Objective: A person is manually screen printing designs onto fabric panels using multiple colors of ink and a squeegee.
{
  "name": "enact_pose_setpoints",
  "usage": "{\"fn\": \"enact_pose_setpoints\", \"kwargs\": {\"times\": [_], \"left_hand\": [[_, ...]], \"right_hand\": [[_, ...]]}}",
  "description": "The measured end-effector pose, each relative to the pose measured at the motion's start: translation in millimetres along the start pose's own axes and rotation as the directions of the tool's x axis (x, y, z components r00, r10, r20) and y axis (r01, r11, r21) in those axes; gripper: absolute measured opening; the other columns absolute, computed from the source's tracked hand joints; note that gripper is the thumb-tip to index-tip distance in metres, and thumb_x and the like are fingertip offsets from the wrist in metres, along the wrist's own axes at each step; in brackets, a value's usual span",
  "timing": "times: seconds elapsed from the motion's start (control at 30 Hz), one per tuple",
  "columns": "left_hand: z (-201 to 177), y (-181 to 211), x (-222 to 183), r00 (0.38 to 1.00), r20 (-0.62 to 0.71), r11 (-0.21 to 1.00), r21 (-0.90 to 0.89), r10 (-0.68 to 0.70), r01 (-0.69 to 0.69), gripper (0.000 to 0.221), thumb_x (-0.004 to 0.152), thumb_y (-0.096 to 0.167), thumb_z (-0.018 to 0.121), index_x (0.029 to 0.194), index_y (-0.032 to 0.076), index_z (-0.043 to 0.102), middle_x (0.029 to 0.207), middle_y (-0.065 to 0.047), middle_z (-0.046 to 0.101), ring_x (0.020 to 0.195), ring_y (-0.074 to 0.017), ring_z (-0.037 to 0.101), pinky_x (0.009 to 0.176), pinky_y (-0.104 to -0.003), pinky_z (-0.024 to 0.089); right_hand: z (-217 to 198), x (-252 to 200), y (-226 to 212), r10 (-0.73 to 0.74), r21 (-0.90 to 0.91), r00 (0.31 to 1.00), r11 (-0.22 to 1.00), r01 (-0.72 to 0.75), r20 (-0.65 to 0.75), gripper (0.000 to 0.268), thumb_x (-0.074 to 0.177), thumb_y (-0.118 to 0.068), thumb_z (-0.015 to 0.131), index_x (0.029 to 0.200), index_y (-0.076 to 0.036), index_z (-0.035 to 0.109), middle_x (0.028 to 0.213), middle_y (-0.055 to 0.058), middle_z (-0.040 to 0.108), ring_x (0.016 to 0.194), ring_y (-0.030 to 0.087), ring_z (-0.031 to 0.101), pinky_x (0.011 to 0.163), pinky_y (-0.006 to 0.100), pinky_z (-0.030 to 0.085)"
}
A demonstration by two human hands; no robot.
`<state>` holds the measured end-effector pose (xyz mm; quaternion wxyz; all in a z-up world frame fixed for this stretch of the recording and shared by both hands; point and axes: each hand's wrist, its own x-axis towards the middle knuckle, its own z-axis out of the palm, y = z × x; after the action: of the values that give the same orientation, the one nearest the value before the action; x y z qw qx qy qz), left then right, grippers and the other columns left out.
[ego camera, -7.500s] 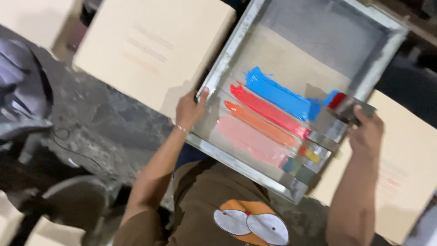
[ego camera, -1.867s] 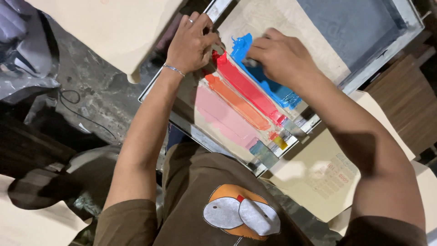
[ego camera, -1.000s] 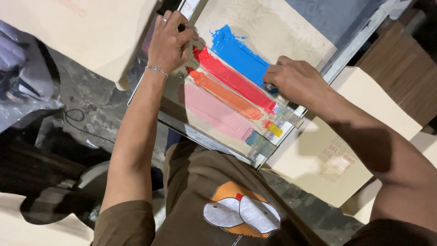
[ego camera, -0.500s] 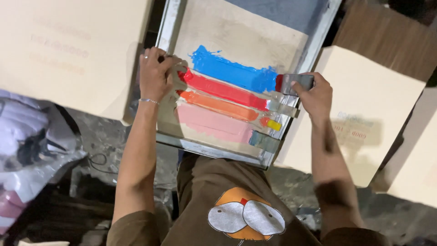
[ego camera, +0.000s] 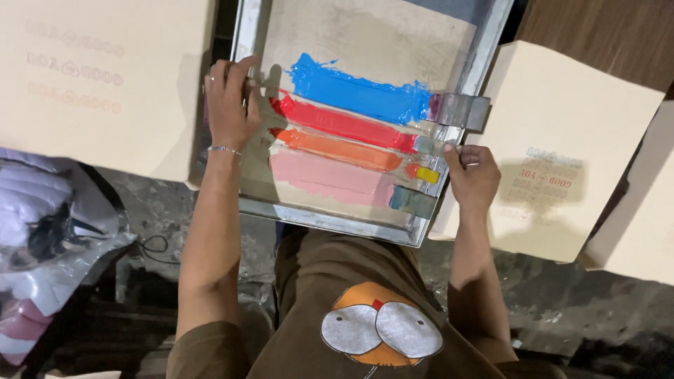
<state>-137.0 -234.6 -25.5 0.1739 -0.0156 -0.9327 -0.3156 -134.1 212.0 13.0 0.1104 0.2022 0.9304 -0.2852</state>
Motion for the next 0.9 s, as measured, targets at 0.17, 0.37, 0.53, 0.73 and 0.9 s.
{"fn": "enact_pose_setpoints", "kwargs": {"times": [0.17, 0.37, 0.53, 0.73, 0.9], "left_hand": [[-7, 6, -1, 0.985, -0.171, 0.979, -0.205, -0.038, 0.002, 0.028, 0.111, 0.017, 0.048, 0.129, 0.000, 0.062, 0.101, -0.012, 0.053, 0.081, -0.0237, 0.054, 0.078, -0.037, 0.048], [-21, 11, -28, 0.934, -0.327, 0.981, -0.173, -0.145, 0.092, 0.027, 0.110, 0.017, 0.046, 0.124, -0.002, 0.061, 0.107, -0.016, 0.060, 0.093, -0.0302, 0.062, 0.083, -0.041, 0.052], [-19, 4, -62, 0.846, -0.187, 0.866, -0.135, -0.499, 0.481, 0.033, 0.102, 0.022, 0.058, 0.129, 0.003, 0.061, 0.117, -0.016, 0.064, 0.107, -0.0343, 0.064, 0.088, -0.045, 0.052], [-14, 2, -65, 0.791, -0.049, 0.791, -0.110, -0.609, 0.602, 0.039, 0.105, 0.035, 0.048, 0.131, 0.010, 0.064, 0.127, -0.008, 0.072, 0.111, -0.0306, 0.069, 0.084, -0.046, 0.055], [-11, -5, -68, 0.830, -0.110, 0.837, -0.095, -0.547, 0.539, 0.035, 0.105, 0.032, 0.049, 0.130, 0.012, 0.062, 0.127, -0.007, 0.072, 0.114, -0.0313, 0.068, 0.089, -0.046, 0.054]], "right_hand": [[11, -4, -21, 0.017, 0.059, 1.000, 0.998, -0.017, 0.004, 0.051, 0.079, -0.050, 0.088, 0.107, -0.012, 0.067, 0.094, 0.003, 0.074, 0.082, 0.014, 0.069, 0.071, 0.027, 0.056], [24, 0, -74, -0.222, 0.126, 0.962, 0.971, 0.204, 0.158, 0.019, 0.086, -0.031, 0.081, 0.099, -0.017, 0.079, 0.072, -0.002, 0.074, 0.064, 0.007, 0.069, 0.066, 0.022, 0.054], [62, -4, -164, -0.887, 0.190, 0.323, 0.397, 0.898, 0.329, 0.028, 0.090, 0.001, 0.070, 0.114, -0.013, 0.075, 0.111, 0.002, 0.075, 0.095, 0.021, 0.071, 0.081, 0.032, 0.053], [117, 17, -222, -0.836, 0.077, -0.123, -0.096, 0.992, 0.535, 0.037, 0.088, -0.001, 0.062, 0.116, -0.022, 0.073, 0.121, -0.003, 0.075, 0.085, 0.025, 0.071, 0.044, 0.039, 0.051], [119, 30, -231, -0.771, 0.128, -0.269, -0.240, 0.962, 0.577, 0.042, 0.079, 0.006, 0.063, 0.112, -0.018, 0.071, 0.109, -0.004, 0.071, 0.074, 0.026, 0.065, 0.039, 0.038, 0.045]]}}
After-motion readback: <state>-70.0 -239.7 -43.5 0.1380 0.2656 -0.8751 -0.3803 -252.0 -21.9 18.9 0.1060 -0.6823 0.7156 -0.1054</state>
